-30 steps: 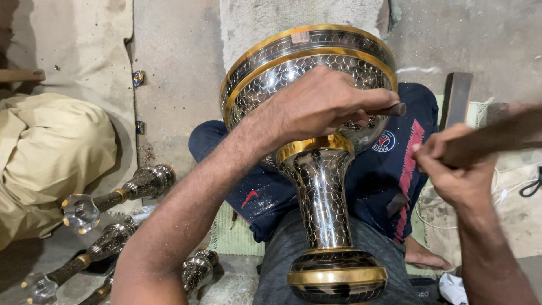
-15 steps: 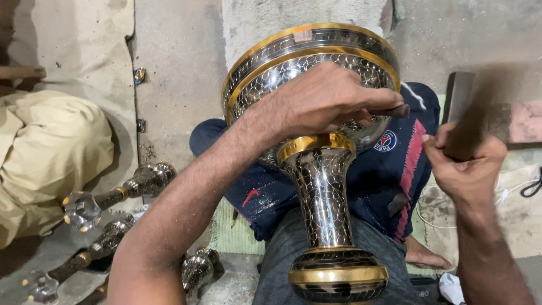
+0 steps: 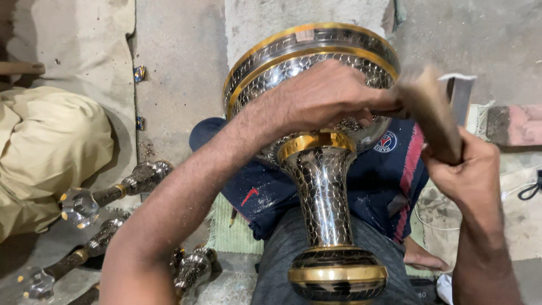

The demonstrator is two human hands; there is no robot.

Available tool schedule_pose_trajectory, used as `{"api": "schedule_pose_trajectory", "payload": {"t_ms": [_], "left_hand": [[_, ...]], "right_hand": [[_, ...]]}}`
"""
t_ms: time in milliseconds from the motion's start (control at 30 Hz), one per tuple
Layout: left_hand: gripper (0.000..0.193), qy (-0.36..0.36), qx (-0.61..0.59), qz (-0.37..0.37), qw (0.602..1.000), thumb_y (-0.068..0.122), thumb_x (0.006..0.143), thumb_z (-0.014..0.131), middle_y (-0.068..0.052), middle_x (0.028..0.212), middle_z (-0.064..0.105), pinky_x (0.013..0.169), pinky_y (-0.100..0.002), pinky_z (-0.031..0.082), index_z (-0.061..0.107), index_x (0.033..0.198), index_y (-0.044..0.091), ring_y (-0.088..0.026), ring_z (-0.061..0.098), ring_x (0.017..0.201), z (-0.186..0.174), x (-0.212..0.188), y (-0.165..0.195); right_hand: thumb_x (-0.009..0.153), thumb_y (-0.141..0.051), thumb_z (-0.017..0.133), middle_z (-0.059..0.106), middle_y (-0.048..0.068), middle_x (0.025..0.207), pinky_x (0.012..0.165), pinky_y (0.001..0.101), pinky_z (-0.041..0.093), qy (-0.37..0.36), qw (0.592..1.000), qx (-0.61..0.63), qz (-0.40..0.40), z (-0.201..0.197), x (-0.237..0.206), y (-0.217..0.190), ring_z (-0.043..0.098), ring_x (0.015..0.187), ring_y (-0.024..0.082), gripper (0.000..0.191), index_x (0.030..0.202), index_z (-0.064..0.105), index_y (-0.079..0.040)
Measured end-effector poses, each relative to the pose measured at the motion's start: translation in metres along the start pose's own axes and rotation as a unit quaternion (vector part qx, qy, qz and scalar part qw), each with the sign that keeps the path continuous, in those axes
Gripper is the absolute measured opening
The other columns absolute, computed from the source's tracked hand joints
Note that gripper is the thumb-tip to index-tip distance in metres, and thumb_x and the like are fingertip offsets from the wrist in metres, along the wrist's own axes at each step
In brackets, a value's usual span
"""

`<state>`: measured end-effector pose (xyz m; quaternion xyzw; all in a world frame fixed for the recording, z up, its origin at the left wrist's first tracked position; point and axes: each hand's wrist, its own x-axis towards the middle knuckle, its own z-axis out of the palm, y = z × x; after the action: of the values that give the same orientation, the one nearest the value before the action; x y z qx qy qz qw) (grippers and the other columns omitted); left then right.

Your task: The person sits on the floor holding a large decorative metal vase between their legs. They hold a chisel-like punch against the vase's patterned surface with one hand and strike it with a wooden mallet held in the other hand, working repeatedly around the surface to shape or detail the pattern.

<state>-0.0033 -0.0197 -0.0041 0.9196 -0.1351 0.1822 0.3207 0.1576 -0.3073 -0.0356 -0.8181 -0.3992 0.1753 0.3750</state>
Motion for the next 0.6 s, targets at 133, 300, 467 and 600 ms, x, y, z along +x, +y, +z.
{"api": "schedule_pose_trajectory", "payload": {"t_ms": [133, 300, 467, 600], "left_hand": [[0.027, -0.006, -0.074, 0.029, 0.997, 0.012, 0.102, 0.066, -0.002, 0.093, 0.079, 0.064, -0.026, 0.066, 0.065, 0.128, 0.015, -0.011, 0.078, 0.079, 0.009, -0.001, -0.005], [0.024, -0.063, -0.039, 0.041, 0.996, 0.007, 0.103, 0.065, -0.008, 0.088, 0.079, 0.051, -0.025, 0.062, 0.068, 0.126, 0.010, -0.012, 0.077, 0.074, 0.013, 0.003, -0.008], [0.024, -0.065, -0.028, 0.058, 0.996, 0.011, 0.100, 0.067, -0.008, 0.087, 0.079, 0.046, -0.026, 0.059, 0.069, 0.124, 0.009, -0.010, 0.076, 0.070, 0.009, 0.008, -0.009], [0.021, -0.093, -0.010, 0.041, 0.995, 0.017, 0.100, 0.070, -0.006, 0.076, 0.078, 0.046, -0.029, 0.057, 0.071, 0.119, 0.008, -0.011, 0.075, 0.064, 0.009, 0.012, -0.007]], "right_hand": [[0.085, -0.013, 0.083, 0.065, 0.001, 0.068, 0.051, 0.0304, 0.045, -0.100, 0.982, -0.030, 0.156, 0.011, -0.004, 0.002, 0.058, 0.059, 0.009, 0.021, 0.095, 0.066, -0.004], [0.084, -0.016, 0.086, 0.061, 0.003, 0.068, 0.051, 0.0292, 0.044, -0.115, 0.980, 0.004, 0.161, 0.032, -0.022, 0.004, 0.054, 0.058, 0.009, 0.028, 0.099, 0.064, -0.006], [0.085, -0.008, 0.082, 0.064, 0.000, 0.078, 0.061, 0.0248, 0.047, -0.023, 0.993, 0.033, 0.110, 0.042, -0.035, 0.003, 0.057, 0.069, 0.006, 0.023, 0.096, 0.062, -0.003], [0.088, -0.009, 0.082, 0.065, -0.001, 0.078, 0.059, 0.0251, 0.051, 0.049, 0.978, 0.191, 0.067, 0.048, -0.050, -0.010, 0.063, 0.067, 0.006, 0.025, 0.096, 0.059, -0.008]]}}
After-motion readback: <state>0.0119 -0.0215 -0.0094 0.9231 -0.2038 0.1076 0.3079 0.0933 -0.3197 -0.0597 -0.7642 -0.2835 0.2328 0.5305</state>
